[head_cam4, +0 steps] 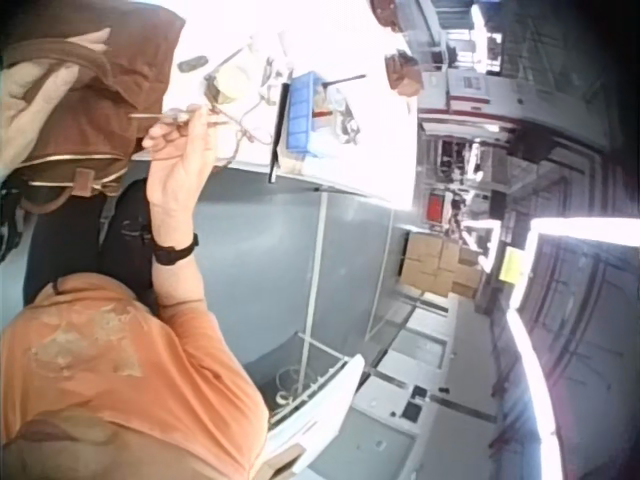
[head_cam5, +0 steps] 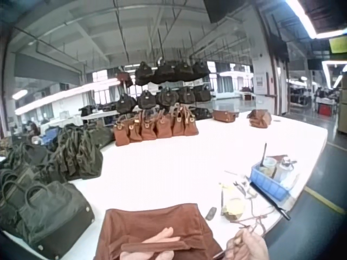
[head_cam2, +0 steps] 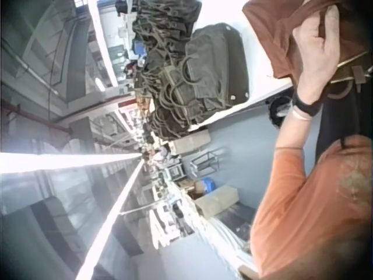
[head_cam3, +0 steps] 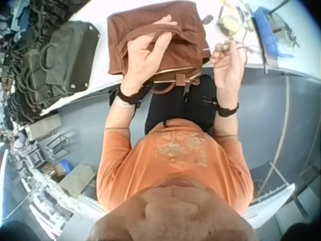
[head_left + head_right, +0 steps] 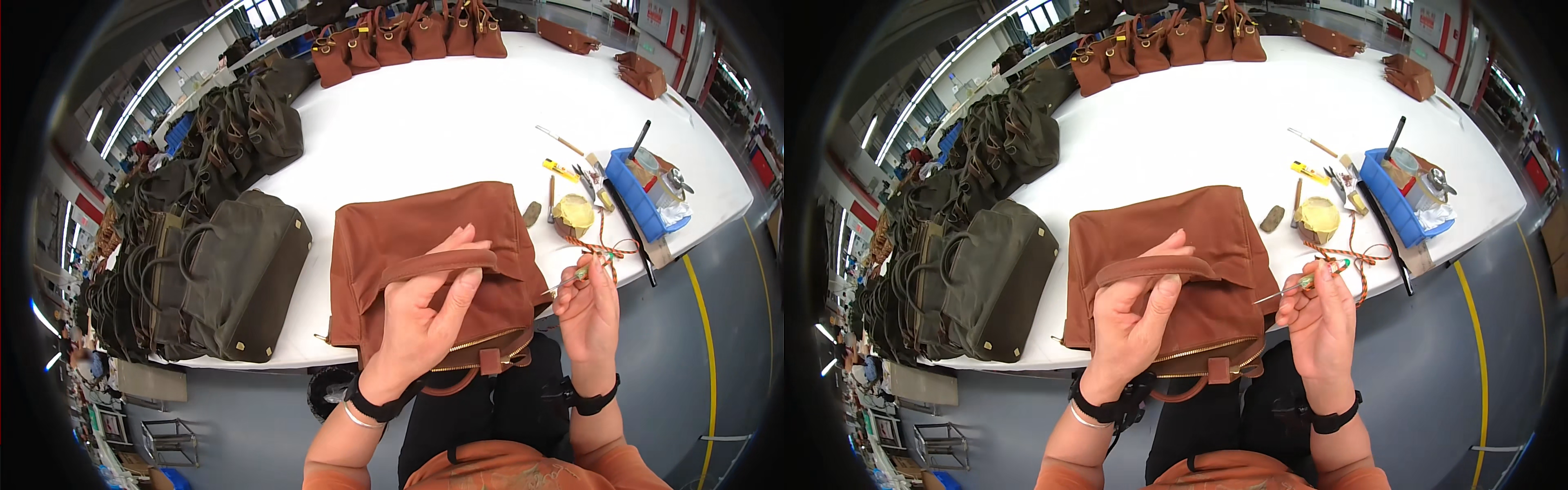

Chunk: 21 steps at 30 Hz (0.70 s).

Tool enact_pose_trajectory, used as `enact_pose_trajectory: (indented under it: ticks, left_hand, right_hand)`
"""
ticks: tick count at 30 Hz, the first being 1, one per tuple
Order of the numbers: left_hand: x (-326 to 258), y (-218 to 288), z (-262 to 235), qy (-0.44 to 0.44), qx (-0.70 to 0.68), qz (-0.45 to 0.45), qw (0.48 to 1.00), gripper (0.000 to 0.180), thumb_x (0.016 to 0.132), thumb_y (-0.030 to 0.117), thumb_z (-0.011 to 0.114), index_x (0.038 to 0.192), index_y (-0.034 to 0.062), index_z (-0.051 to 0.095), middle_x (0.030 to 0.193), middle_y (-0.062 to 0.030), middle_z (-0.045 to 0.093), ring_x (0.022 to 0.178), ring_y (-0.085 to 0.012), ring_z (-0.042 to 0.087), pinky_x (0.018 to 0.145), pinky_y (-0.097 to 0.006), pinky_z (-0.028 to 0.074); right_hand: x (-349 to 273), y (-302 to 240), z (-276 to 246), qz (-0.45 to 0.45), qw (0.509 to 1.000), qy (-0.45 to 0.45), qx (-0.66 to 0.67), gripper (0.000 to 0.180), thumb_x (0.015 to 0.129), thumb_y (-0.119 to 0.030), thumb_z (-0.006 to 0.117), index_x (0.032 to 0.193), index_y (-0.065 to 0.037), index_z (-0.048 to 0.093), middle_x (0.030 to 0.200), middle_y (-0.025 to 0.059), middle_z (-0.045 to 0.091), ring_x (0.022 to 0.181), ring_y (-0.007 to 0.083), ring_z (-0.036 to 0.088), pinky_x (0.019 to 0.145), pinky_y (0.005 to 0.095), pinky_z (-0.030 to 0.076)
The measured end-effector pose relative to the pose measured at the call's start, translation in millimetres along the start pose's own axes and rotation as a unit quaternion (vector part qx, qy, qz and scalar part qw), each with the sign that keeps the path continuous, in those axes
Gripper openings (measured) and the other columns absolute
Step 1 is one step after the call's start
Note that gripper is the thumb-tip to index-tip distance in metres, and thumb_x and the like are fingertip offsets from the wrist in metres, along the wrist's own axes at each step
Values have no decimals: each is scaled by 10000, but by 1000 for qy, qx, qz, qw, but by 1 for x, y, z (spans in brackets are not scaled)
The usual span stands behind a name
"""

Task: The person repairs a brown leather handbag on a white workbench. They use a small hammer to tap a metal rivet into the bag's handle attachment point. They also use a green-handled awl to puncture the leather and a yellow block to apply a substance to the bag's surface. The person inspects the bag's interior and exterior throughout the process.

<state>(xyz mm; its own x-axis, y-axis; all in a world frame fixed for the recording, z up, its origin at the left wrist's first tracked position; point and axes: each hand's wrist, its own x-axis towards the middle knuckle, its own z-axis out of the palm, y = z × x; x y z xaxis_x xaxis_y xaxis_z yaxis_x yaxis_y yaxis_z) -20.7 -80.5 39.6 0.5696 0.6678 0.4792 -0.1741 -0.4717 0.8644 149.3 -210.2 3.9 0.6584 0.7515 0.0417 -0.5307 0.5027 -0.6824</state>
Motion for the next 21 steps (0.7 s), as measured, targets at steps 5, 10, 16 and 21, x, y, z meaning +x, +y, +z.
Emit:
enact_pose_trajectory:
  ticks: [5,10,16,21]
  left_hand:
    - [4,-2,3,-44,-157,-27,986,193,987,73,511,1138,-44,539,1338,-211,548,1216,-217,541,1036,-348,418]
    - [5,-6,0,-107,-105,-54,987,278,1028,174,448,971,-42,613,1287,-201,588,1246,-239,526,1025,-363,421]
    - [22,-12,4,-84,-81,-63,991,313,1012,134,487,1268,-6,599,1249,-128,616,1148,-184,578,961,-312,466]
    - [22,-30,6,-87,-123,-109,983,596,925,-59,557,1474,76,366,1320,-116,545,1085,-152,600,935,-281,494]
  right_hand:
    - [4,1,0,11,1000,-2,20,217,1025,-255,471,1025,-57,561,820,83,608,656,134,596,561,261,499]
    - [9,1,3,24,999,8,33,219,1030,-269,462,1035,-68,548,827,85,612,656,134,600,561,263,499]
    - [17,2,12,-16,1000,-12,15,199,1027,-248,467,1049,-59,523,901,126,641,739,183,676,592,272,570]
    - [28,5,32,-56,996,-21,-71,185,976,-119,561,1109,-36,463,933,150,644,798,226,700,628,295,604]
